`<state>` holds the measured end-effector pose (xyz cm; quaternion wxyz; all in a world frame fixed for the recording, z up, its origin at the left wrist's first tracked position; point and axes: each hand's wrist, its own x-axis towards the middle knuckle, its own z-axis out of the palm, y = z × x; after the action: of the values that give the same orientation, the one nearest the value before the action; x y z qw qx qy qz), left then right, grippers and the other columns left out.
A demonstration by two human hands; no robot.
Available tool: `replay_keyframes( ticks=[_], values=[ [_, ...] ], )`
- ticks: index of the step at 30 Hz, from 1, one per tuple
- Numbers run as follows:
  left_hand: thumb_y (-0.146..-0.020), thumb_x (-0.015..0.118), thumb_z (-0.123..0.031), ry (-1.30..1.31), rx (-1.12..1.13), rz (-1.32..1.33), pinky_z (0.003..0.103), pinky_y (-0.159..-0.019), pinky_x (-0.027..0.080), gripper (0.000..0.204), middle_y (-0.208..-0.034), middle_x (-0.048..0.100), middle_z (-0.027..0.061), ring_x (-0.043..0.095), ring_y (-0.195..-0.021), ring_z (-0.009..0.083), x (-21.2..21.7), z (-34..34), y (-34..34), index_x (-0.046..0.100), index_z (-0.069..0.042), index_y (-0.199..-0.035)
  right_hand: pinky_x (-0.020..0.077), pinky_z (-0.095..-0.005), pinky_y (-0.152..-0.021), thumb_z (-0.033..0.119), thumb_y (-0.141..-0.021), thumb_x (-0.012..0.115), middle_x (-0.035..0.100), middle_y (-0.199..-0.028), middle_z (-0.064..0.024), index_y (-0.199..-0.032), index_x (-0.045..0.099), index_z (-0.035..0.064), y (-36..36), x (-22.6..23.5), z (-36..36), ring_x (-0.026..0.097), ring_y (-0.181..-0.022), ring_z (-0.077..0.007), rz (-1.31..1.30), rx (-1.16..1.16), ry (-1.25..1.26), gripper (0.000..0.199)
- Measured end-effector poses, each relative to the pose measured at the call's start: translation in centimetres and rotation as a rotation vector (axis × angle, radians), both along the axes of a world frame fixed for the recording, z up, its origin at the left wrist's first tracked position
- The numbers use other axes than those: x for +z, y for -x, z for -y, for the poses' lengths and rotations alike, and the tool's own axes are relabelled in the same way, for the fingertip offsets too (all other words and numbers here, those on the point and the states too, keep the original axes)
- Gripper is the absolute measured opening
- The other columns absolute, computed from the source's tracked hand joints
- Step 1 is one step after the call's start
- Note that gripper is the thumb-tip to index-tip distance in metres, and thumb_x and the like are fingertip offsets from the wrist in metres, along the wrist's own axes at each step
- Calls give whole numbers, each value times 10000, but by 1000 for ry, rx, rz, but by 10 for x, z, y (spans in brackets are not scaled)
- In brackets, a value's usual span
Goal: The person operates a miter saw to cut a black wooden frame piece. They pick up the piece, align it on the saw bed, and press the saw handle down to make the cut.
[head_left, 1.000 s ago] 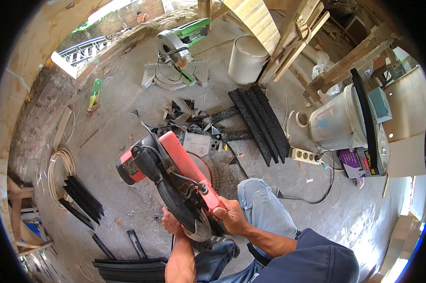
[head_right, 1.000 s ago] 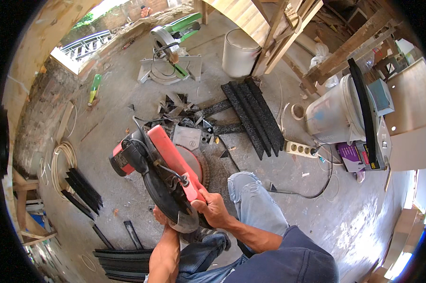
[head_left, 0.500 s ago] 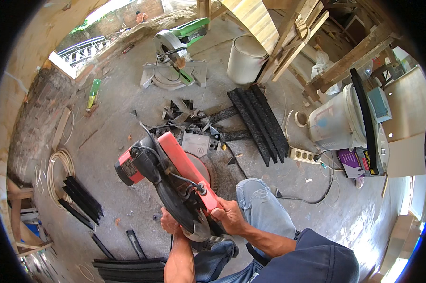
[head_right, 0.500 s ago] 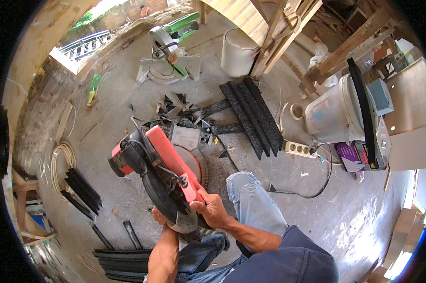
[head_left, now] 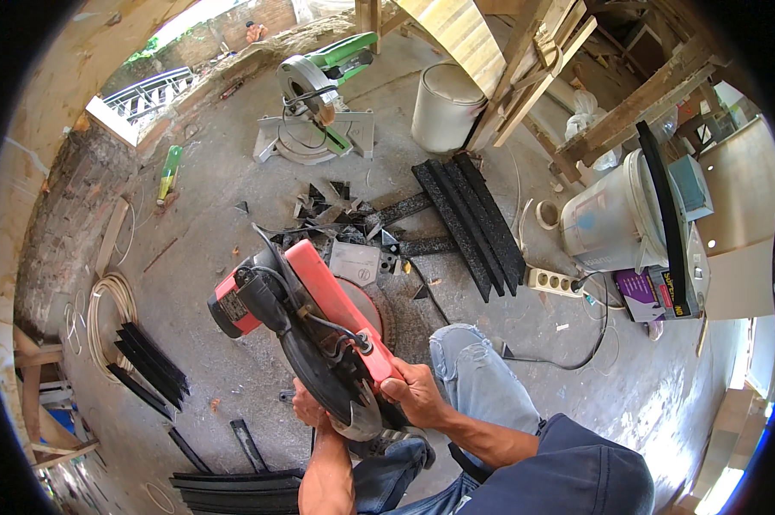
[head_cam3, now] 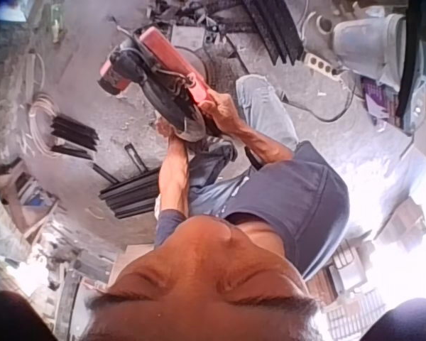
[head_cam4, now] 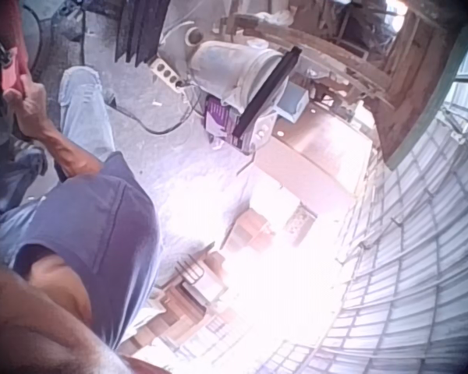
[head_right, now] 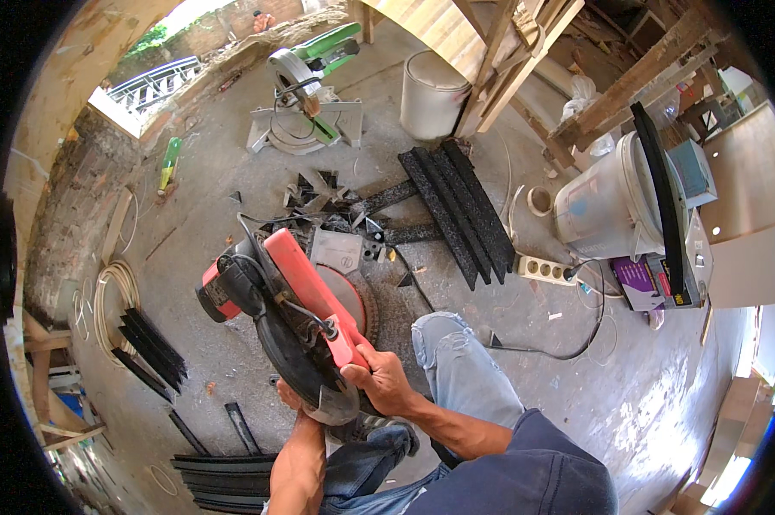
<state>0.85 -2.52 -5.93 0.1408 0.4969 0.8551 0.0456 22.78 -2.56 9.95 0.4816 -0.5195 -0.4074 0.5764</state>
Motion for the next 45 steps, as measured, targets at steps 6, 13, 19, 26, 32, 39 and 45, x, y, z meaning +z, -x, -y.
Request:
replay_keyframes(
  ticks=[6, 13, 19, 26, 32, 39, 45],
  values=[
    [-922, 572, -541, 0, 1, -3, 508, -675, 582, 511, -829, 734, 178, 728, -760, 393, 2, -2, 2, 615, -158, -1259, 435, -311, -582, 630, -948, 587, 537, -679, -46, -954, 607, 5, 2, 0, -1, 506, -662, -108, 5, -7, 0, 625],
    [-919, 576, -540, 4, -6, 1, 509, -678, 581, 510, -830, 733, 180, 728, -764, 394, 1, -5, -2, 616, -157, -1253, 427, -302, -574, 635, -948, 584, 535, -678, -40, -941, 611, 4, 0, 3, -1, 501, -657, -98, 2, -2, 2, 632],
    [-915, 579, -540, 7, -9, 2, 510, -680, 581, 509, -832, 733, 181, 728, -767, 396, 1, -4, -1, 616, -155, -1247, 427, -300, -574, 623, -951, 590, 529, -674, -35, -945, 613, 1, 1, 5, -2, 497, -653, -97, -4, -6, 4, 622],
    [-912, 583, -539, 11, -16, 6, 511, -682, 580, 508, -834, 733, 183, 727, -770, 397, 1, -2, 0, 616, -154, -1241, 448, -253, -592, 578, -978, 580, 593, -742, -9, -982, 627, -5, -1, 3, 0, 532, -665, -73, 0, 15, 5, 585],
    [-909, 586, -539, 19, -20, 3, 512, -685, 580, 507, -835, 733, 184, 727, -773, 398, 2, -2, 0, 616, -152, -1236, 446, -306, -623, 604, -952, 599, 567, -726, -58, -993, 616, -15, 1, 13, -4, 519, -694, -113, -10, -25, -11, 620],
    [-905, 590, -538, 28, -29, 3, 513, -687, 579, 506, -837, 733, 185, 726, -777, 400, 2, -3, -1, 616, -151, -1230, 448, -303, -643, 613, -950, 596, 575, -739, -56, -976, 624, -10, 1, 8, -2, 525, -711, -117, 8, -15, -4, 624],
    [-902, 593, -538, 30, -34, 7, 514, -689, 578, 505, -838, 732, 187, 726, -780, 401, 1, -2, 0, 617, -150, -1225, 452, -286, -631, 608, -954, 596, 583, -723, -41, -938, 624, 1, 2, 12, -3, 544, -707, -97, -29, -24, 13, 608]
  ],
)
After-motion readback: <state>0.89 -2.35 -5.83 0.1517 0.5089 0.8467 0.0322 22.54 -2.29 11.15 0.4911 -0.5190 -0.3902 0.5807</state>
